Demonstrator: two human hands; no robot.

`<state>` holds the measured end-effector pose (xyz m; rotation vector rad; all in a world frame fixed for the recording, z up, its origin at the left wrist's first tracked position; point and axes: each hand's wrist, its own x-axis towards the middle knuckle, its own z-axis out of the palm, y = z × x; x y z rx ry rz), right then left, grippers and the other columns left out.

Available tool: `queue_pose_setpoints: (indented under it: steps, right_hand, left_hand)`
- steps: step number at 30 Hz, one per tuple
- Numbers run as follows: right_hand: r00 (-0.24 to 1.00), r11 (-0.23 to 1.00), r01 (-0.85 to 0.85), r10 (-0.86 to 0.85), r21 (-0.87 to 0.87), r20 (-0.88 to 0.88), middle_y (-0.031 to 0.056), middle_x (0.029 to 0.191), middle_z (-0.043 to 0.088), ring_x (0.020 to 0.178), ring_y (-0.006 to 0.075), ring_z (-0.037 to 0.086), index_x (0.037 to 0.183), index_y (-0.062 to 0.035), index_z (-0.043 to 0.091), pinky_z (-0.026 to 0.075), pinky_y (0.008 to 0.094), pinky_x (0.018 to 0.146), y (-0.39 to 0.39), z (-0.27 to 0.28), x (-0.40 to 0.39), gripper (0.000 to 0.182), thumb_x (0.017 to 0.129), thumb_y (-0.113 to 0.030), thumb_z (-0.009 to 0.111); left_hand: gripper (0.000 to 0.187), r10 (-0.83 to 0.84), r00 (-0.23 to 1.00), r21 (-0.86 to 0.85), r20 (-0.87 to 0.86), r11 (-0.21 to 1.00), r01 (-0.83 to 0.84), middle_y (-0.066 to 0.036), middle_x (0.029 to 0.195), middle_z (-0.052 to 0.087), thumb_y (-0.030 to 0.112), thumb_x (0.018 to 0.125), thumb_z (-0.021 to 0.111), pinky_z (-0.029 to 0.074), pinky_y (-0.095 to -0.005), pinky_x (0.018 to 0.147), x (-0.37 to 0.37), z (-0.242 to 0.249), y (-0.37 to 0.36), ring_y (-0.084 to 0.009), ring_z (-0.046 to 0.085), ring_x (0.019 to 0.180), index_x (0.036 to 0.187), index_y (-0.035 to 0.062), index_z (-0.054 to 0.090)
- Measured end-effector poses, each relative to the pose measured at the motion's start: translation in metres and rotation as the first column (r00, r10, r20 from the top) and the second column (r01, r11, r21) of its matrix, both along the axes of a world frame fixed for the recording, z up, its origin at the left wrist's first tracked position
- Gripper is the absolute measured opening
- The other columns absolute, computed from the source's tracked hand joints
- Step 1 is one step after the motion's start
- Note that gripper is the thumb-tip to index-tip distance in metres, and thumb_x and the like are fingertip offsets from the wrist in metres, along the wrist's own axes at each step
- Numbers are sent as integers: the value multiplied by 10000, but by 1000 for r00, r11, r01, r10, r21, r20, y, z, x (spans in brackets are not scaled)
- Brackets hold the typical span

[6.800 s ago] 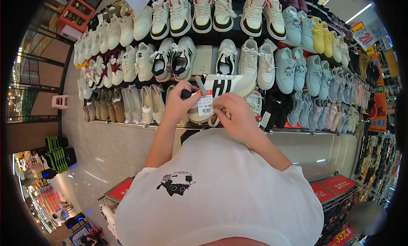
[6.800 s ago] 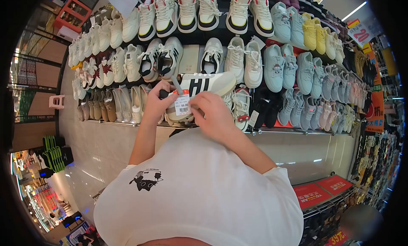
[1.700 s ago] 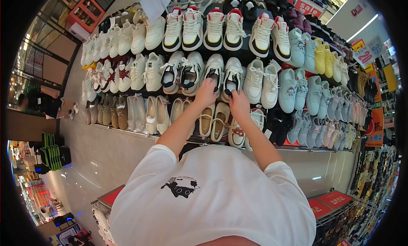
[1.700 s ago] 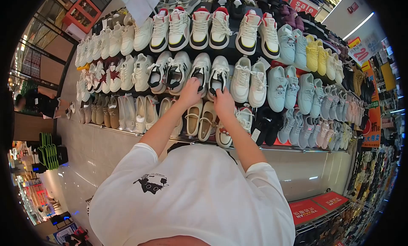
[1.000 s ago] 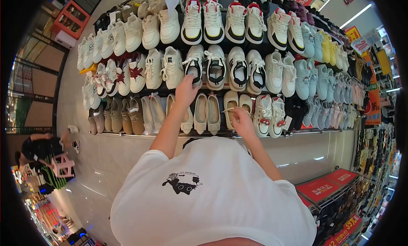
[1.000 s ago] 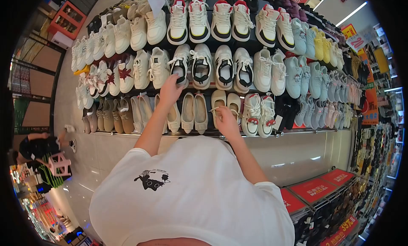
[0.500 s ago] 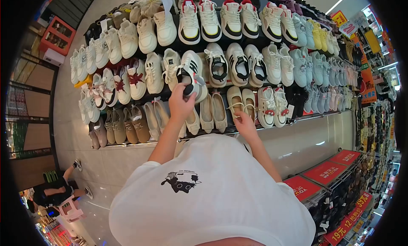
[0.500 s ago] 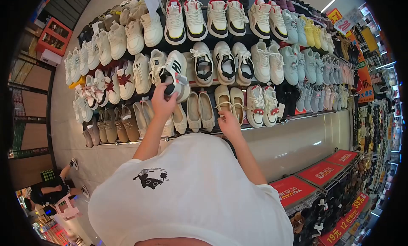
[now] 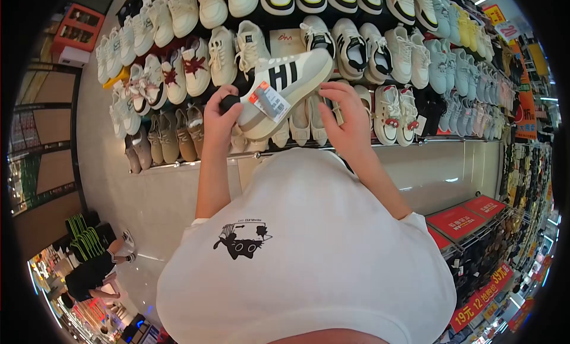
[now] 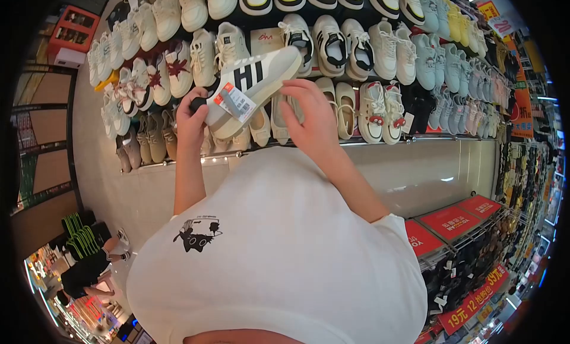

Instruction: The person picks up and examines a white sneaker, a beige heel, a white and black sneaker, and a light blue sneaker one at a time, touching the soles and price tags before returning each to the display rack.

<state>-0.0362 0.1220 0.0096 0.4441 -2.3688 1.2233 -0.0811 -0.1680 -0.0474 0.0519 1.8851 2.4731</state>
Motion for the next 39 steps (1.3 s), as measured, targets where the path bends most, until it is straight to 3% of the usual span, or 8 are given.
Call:
queue_pose_setpoints:
  steps: [3,5,8,16,19,25,31,39]
  right_hand:
    - [992,992,-102,108,-79,72,143,1131,651,1042,344,640,1128,-33,644,526,408,874,-19,8,10,293,864,-106,749]
    - [982,997,-70,75,-32,176,166,1142,628,1048,359,624,1164,-20,615,514,433,889,-30,13,17,399,842,-177,790]
    - [979,998,-55,46,38,198,176,1135,607,1042,362,609,1208,-10,581,504,440,887,-34,12,16,483,830,-211,806]
    - [957,996,-65,45,60,286,156,1090,608,1034,354,593,1189,-5,560,492,446,875,-32,15,28,487,823,-215,803]
    - [975,993,-62,40,97,220,141,1061,617,1025,348,597,1175,-12,574,496,441,868,-32,19,30,493,810,-236,817]
    - [979,995,-21,1,98,202,114,961,608,888,330,607,1038,-26,594,491,432,776,-29,33,35,427,782,-264,839]
    - [993,990,-42,27,137,114,112,914,584,821,313,596,965,-37,569,477,428,709,-27,38,39,324,814,-207,799]
    - [982,999,-39,42,-23,185,129,988,611,793,315,639,1057,-8,605,523,408,696,-11,44,38,204,874,-37,691]
  left_hand:
    - [245,32,998,-38,-55,999,-34,-8,1083,541,59,792,796,415,-218,720,8,1,10,-85,499,876,854,45,559]
    - [264,37,991,-42,-132,998,-43,-13,1060,541,58,794,800,411,-231,764,10,-2,18,-99,493,903,842,38,542]
    - [295,17,981,-214,-191,975,-59,-25,1017,537,52,797,805,397,-250,807,12,2,27,-115,480,920,827,32,511]
    - [316,7,975,-212,-224,976,-55,-25,969,526,65,811,806,391,-251,777,10,17,52,-118,471,873,808,31,493]
    - [330,-15,974,-204,-225,979,-32,-18,946,521,67,811,809,389,-247,768,7,19,54,-115,461,856,797,35,481]
    - [349,-25,976,-298,-218,954,-42,-1,876,502,62,811,807,383,-238,746,17,45,68,-105,448,808,771,40,461]
    - [291,-24,994,-163,-108,987,6,12,869,518,38,815,786,392,-233,748,26,53,73,-87,456,810,755,22,501]
    - [237,-47,996,-92,-73,995,40,5,875,518,4,816,752,393,-240,753,28,45,67,-83,465,820,746,24,526]
